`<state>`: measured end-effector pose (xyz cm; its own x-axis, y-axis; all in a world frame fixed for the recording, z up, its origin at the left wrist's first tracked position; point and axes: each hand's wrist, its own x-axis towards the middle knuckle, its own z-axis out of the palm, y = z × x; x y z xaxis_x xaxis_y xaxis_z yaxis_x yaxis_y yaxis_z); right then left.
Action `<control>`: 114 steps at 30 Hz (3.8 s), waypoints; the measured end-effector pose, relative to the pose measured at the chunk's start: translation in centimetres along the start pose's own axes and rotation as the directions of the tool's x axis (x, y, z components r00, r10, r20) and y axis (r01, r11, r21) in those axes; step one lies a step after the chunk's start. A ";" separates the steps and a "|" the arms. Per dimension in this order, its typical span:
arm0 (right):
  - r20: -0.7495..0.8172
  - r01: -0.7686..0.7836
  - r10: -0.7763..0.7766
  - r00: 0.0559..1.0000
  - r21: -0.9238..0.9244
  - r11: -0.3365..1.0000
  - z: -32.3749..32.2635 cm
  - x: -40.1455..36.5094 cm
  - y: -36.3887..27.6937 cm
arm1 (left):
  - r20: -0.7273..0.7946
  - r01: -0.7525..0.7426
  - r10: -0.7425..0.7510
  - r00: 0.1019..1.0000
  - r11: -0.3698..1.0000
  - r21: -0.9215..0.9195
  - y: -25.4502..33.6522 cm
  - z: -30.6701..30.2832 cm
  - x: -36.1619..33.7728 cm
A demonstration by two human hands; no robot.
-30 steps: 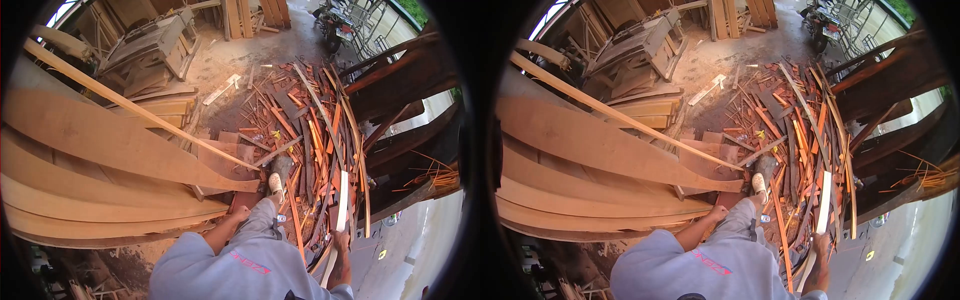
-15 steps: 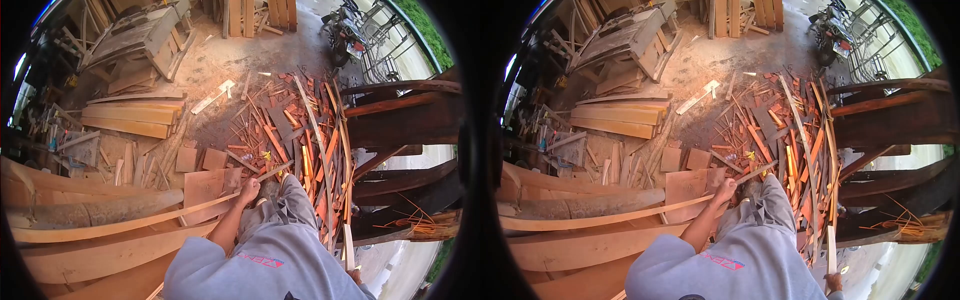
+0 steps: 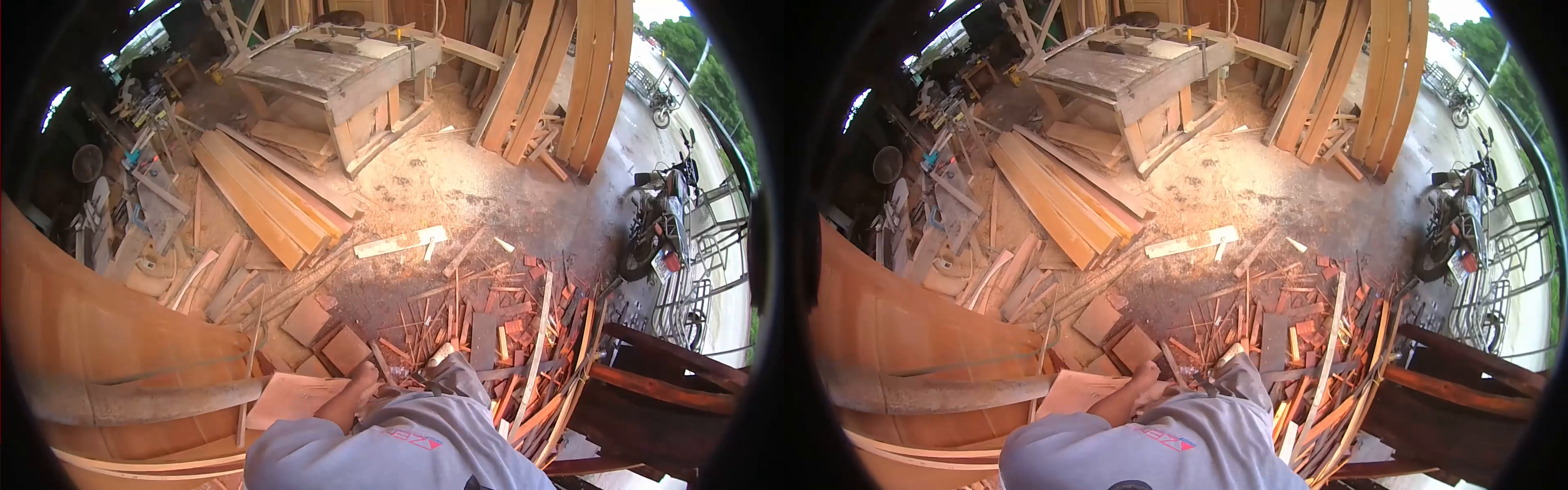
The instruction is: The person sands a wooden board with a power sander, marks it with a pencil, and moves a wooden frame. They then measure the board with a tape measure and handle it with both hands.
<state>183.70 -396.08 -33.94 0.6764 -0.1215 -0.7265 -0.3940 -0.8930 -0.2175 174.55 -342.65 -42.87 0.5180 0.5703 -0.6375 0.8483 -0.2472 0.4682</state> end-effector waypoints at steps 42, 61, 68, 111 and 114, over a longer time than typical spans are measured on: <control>0.465 0.996 -0.885 0.035 0.056 0.069 2.7 29.5 -142.2 | 0.032 0.411 -0.838 0.545 0.233 -0.881 26.3 -17.8 42.1; 0.356 0.754 -0.882 -0.309 -0.474 -0.455 15.7 28.2 -158.4 | 0.039 0.422 -0.865 0.500 0.204 -0.883 23.7 -27.0 42.2; 0.339 0.772 -0.835 -0.433 -0.339 -0.538 16.9 28.7 -157.9 | -0.143 0.401 -0.844 0.517 0.387 -0.830 13.4 -38.4 45.8; 0.058 0.927 -0.980 -0.188 -0.321 -0.197 33.5 4.5 -175.5 | -0.377 -0.177 -0.336 0.863 0.497 -0.849 1.1 -93.9 72.1; 0.143 0.882 -0.938 -0.316 -0.320 -0.346 41.7 1.7 -182.6 | -0.760 -0.430 -0.044 0.648 0.803 -0.413 -3.0 -98.2 74.1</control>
<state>230.80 -215.17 -22.63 0.0666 0.9380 0.3401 0.9321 0.0631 -0.3567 199.64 -222.69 -31.45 0.2154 0.9760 0.0318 0.4129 -0.1205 0.9027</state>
